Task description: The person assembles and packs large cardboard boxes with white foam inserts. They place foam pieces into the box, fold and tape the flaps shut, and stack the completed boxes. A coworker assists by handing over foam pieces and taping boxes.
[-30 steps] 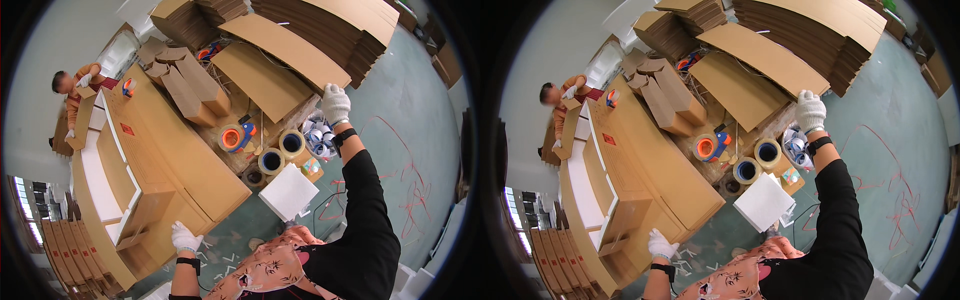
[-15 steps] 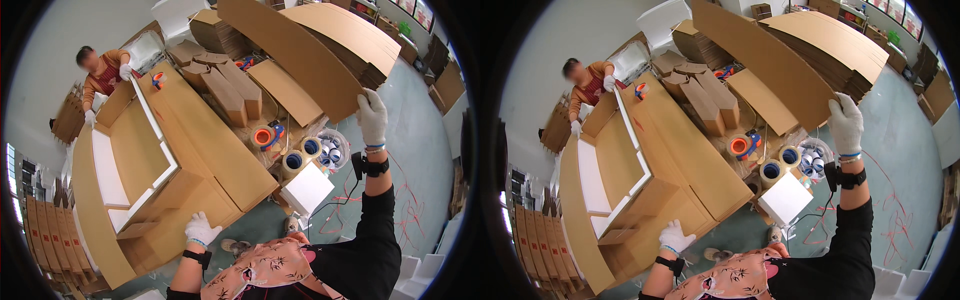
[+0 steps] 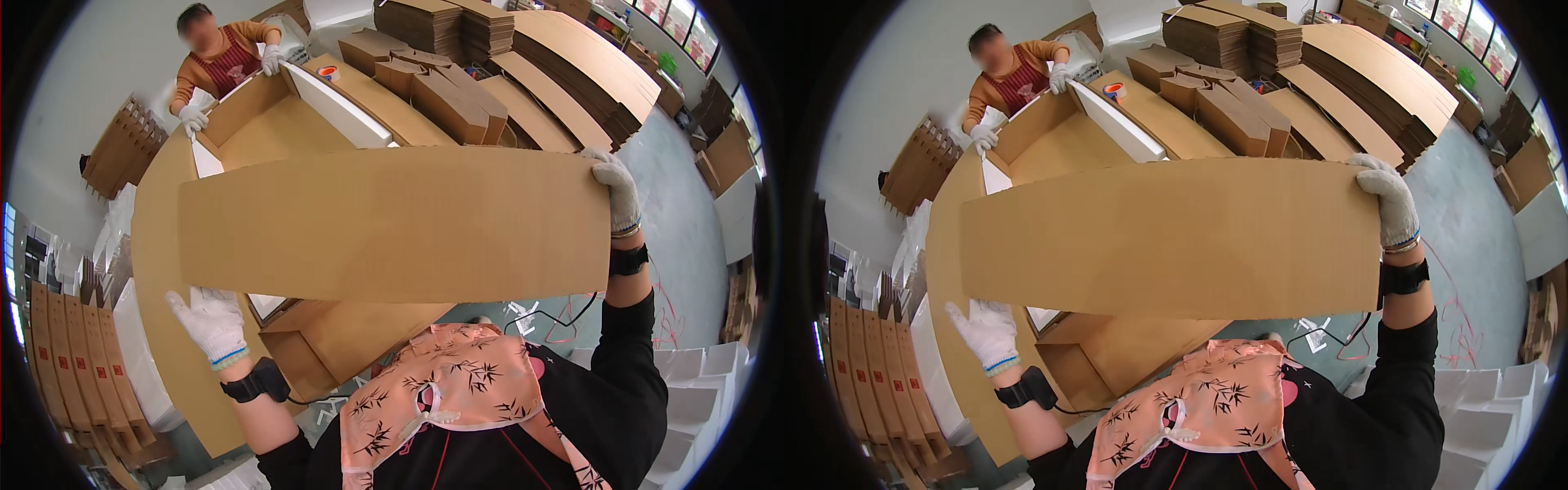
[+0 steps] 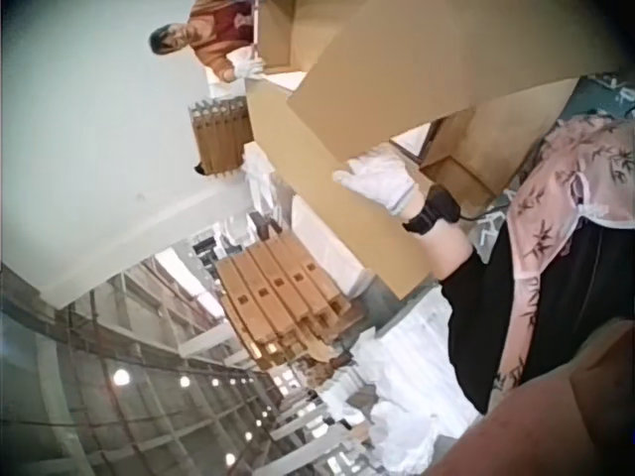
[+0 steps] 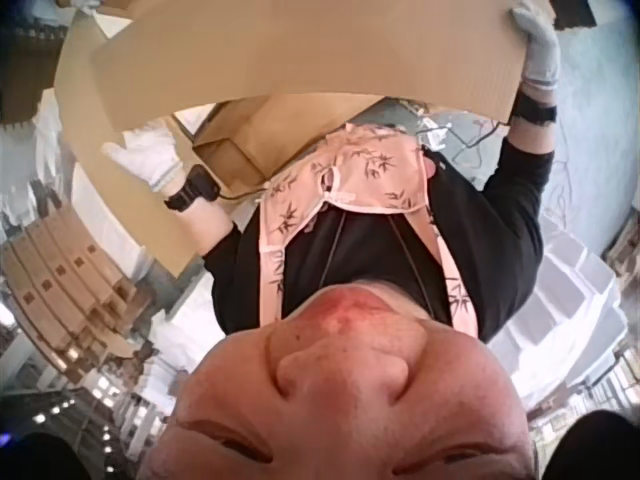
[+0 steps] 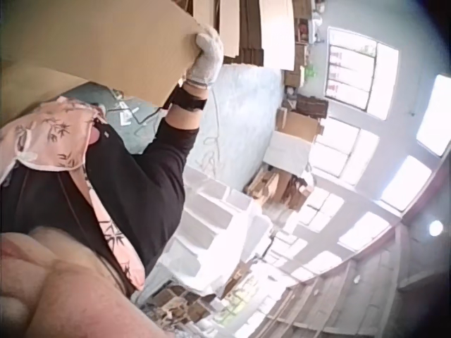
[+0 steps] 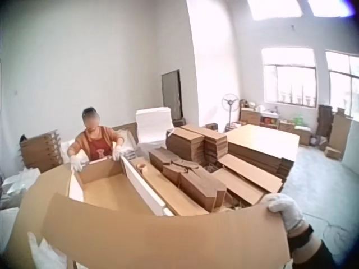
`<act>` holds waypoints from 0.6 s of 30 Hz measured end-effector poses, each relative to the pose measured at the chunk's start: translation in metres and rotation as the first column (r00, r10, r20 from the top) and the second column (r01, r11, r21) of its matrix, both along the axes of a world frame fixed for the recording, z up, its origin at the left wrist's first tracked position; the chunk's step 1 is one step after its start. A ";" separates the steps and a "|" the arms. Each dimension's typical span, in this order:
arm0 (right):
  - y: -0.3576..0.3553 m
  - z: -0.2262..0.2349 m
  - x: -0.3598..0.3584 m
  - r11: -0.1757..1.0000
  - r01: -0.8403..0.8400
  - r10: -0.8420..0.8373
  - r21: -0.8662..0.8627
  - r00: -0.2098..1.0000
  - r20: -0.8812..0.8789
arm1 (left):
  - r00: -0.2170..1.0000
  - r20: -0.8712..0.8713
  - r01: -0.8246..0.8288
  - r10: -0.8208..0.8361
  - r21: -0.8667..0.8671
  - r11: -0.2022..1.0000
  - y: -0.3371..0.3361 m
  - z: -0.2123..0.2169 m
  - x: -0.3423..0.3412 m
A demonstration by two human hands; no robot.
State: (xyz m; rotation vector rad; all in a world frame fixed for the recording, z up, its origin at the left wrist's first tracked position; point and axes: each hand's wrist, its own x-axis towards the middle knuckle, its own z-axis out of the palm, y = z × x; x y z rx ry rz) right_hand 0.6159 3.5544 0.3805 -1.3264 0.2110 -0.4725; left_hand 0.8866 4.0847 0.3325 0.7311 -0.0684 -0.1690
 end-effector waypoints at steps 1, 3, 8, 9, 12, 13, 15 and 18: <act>0.003 0.000 0.007 0.999 -0.047 0.047 0.001 0.999 -0.028 | 0.990 -0.026 -0.132 0.136 0.116 0.984 0.003 -0.002 -0.003; 0.013 -0.002 0.023 0.990 -0.102 0.100 0.094 0.995 0.029 | 0.983 -0.110 -0.126 0.147 0.180 0.976 0.028 -0.023 0.000; 0.063 -0.009 0.073 0.937 -0.305 0.237 0.169 0.913 0.333 | 0.891 -0.132 -0.410 0.435 0.181 0.894 0.049 -0.047 -0.010; 0.071 -0.005 0.088 0.886 -0.442 0.363 0.141 0.850 0.382 | 0.867 -0.139 -0.459 0.478 0.145 0.876 0.056 -0.053 -0.010; 0.089 -0.024 0.138 0.899 -0.368 0.298 0.238 0.912 0.283 | 0.829 -0.216 -0.485 0.516 0.180 0.856 0.038 -0.038 -0.020; 0.093 -0.027 0.162 0.922 -0.251 0.179 0.294 0.952 0.250 | 0.850 -0.173 -0.449 0.498 0.258 0.855 0.052 -0.041 -0.017; 0.086 -0.031 0.210 0.990 -0.031 0.008 0.139 0.986 0.164 | 0.881 -0.069 -0.406 0.469 0.400 0.822 0.076 -0.053 -0.010; 0.086 -0.029 0.243 0.667 0.080 -0.147 -0.741 0.989 -0.026 | 0.872 0.120 -0.444 0.474 0.601 0.664 0.045 -0.031 -0.006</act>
